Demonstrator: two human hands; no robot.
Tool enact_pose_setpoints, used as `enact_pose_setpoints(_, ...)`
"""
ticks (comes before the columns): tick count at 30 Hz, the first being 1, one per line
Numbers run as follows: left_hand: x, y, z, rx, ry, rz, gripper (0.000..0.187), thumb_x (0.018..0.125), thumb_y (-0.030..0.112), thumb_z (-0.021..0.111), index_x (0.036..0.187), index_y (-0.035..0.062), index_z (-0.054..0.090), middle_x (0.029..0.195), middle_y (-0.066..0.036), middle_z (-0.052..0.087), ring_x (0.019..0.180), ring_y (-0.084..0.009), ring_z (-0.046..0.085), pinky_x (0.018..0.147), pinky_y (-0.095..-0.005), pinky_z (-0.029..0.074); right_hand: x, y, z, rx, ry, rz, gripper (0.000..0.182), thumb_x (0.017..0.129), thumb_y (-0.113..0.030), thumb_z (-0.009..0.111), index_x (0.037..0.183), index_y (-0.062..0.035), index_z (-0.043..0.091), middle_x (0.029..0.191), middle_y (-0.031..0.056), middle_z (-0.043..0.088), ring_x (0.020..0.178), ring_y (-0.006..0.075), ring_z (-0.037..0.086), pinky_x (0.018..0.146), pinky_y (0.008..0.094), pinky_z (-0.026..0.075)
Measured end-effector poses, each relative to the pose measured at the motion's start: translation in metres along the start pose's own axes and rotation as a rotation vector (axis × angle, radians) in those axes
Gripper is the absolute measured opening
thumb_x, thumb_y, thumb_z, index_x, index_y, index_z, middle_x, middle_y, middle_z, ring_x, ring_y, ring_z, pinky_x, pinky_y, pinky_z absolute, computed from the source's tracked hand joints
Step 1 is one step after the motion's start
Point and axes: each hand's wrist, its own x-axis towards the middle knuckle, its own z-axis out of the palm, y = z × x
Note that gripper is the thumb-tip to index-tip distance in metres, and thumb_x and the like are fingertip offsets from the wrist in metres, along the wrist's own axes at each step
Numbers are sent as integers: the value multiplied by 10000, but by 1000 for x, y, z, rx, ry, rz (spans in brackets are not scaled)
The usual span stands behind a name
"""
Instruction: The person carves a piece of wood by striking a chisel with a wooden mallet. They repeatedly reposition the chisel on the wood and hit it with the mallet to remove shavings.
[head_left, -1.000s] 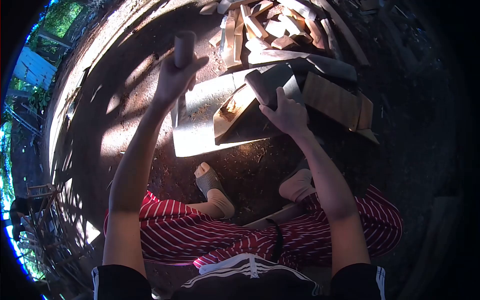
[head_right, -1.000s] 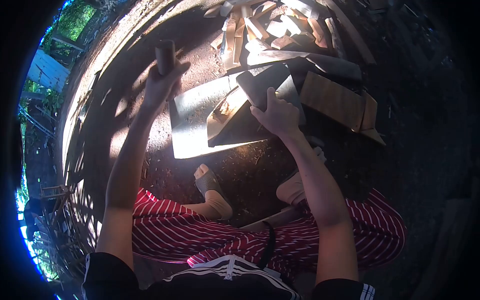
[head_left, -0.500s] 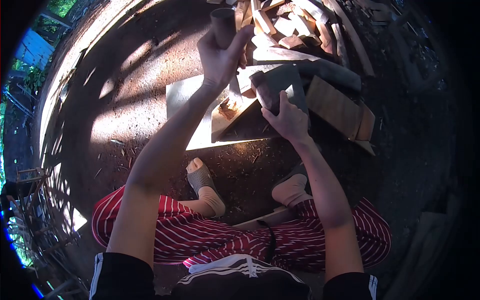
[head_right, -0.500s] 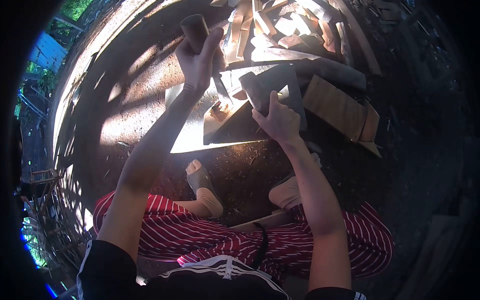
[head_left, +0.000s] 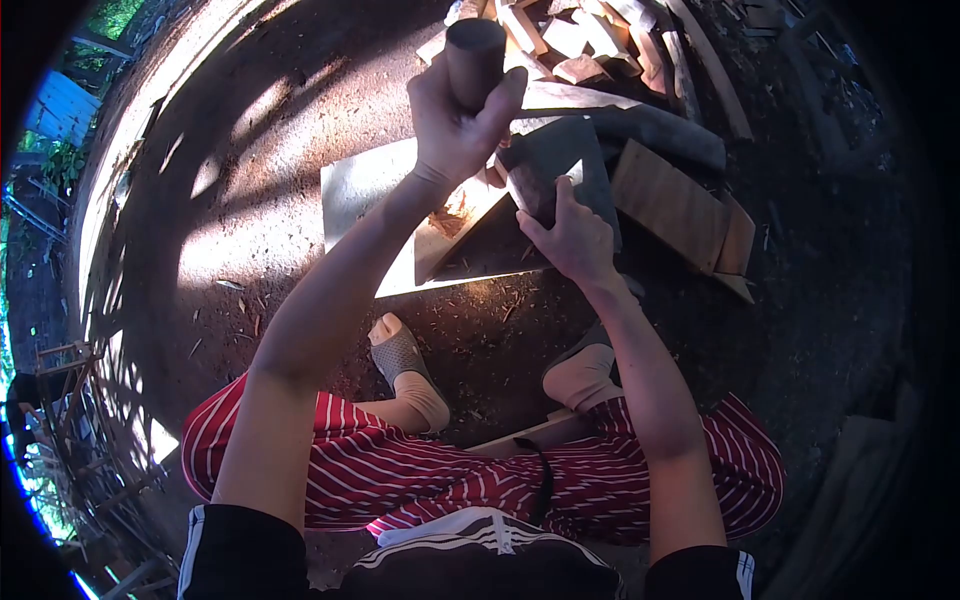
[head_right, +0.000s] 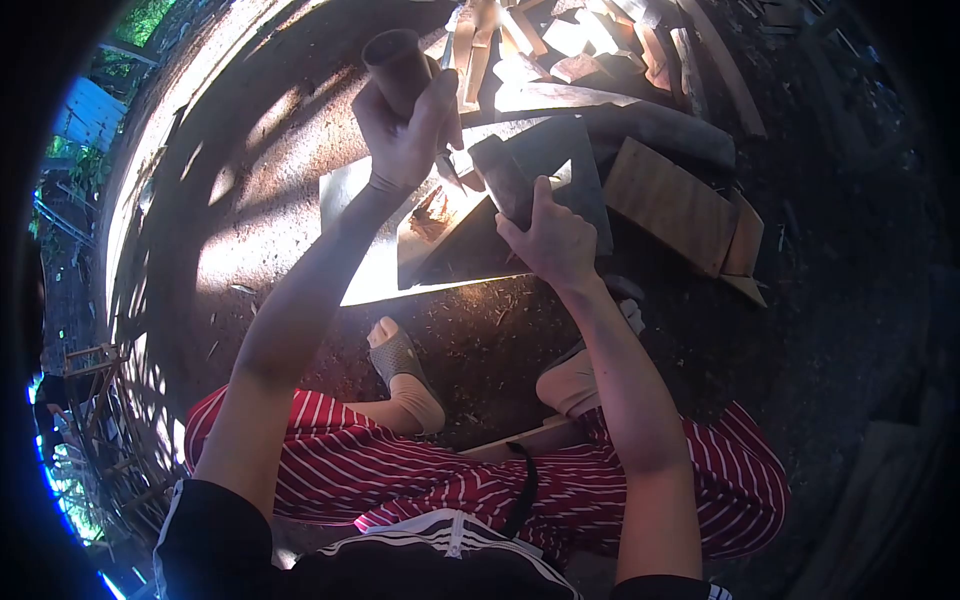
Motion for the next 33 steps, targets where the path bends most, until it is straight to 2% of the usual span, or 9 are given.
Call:
enact_pose_setpoints(2, 1, -10, -1, 124, 2, 73, 234, 799, 184, 718, 833, 17, 557, 595, -32, 602, 480, -78, 568, 454, -242, 452, 0, -1, 0, 9, -9, 1, 553, 799, -500, 646, 1050, -53, 437, 753, 216, 665, 727, 402, 678, 651, 493, 540)
enact_pose_setpoints(8, -5, -14, -4, 188, -23, 146, 231, 796, 199, 721, 818, 19, 579, 572, -24, 600, 486, -77, 577, 460, -239, 456, 0, -2, 0, 19, -2, 2, 558, 803, -507, 638, 1056, -53, 435, 774, 222, 667, 736, 406, 677, 660, 492, 537)
enact_pose_setpoints(17, -8, -7, 5, 46, 36, 16, 230, 793, 186, 731, 811, 8, 586, 550, -24, 599, 449, -69, 563, 414, -222, 441, -1, -1, 1, 12, -4, 18, 558, 799, -508, 637, 1053, -55, 433, 790, 234, 667, 743, 415, 674, 673, 506, 532)
enact_pose_setpoints(21, -6, -12, -2, 110, -2, 121, 211, 813, 168, 717, 803, 10, 577, 574, -23, 606, 479, -66, 568, 437, -221, 441, -2, 0, 1, 28, -9, 24, 556, 798, -506, 638, 1051, -56, 433, 795, 235, 668, 747, 413, 675, 675, 503, 533)
enact_pose_setpoints(23, -5, -8, -3, 122, 13, 114, 204, 806, 165, 717, 804, 13, 581, 581, -23, 609, 508, -64, 574, 464, -222, 449, -1, 0, 4, 36, -4, 20, 559, 797, -506, 640, 1054, -54, 434, 790, 234, 667, 744, 412, 675, 673, 501, 534)
enact_pose_setpoints(25, -6, -5, 0, 64, 0, 25, 215, 792, 177, 726, 811, 13, 588, 580, -22, 609, 510, -68, 576, 476, -226, 456, -1, 2, 4, 35, 5, 23, 562, 796, -506, 641, 1057, -53, 434, 784, 233, 666, 742, 411, 675, 670, 499, 536)
enact_pose_setpoints(28, -6, -13, 2, 85, -1, 93, 219, 796, 179, 726, 807, 11, 587, 576, -25, 607, 489, -72, 574, 460, -223, 451, -1, 2, 3, 28, -10, 23, 568, 794, -505, 642, 1068, -52, 435, 775, 230, 666, 737, 409, 676, 662, 494, 538)
enact_pose_setpoints(33, -6, -15, 4, 165, -3, 70, 247, 797, 202, 739, 807, 10, 584, 569, -32, 604, 485, -74, 581, 443, -227, 453, -2, -1, 0, 20, -2, 23, 567, 796, -509, 639, 1068, -53, 442, 774, 226, 667, 736, 406, 677, 665, 493, 540)
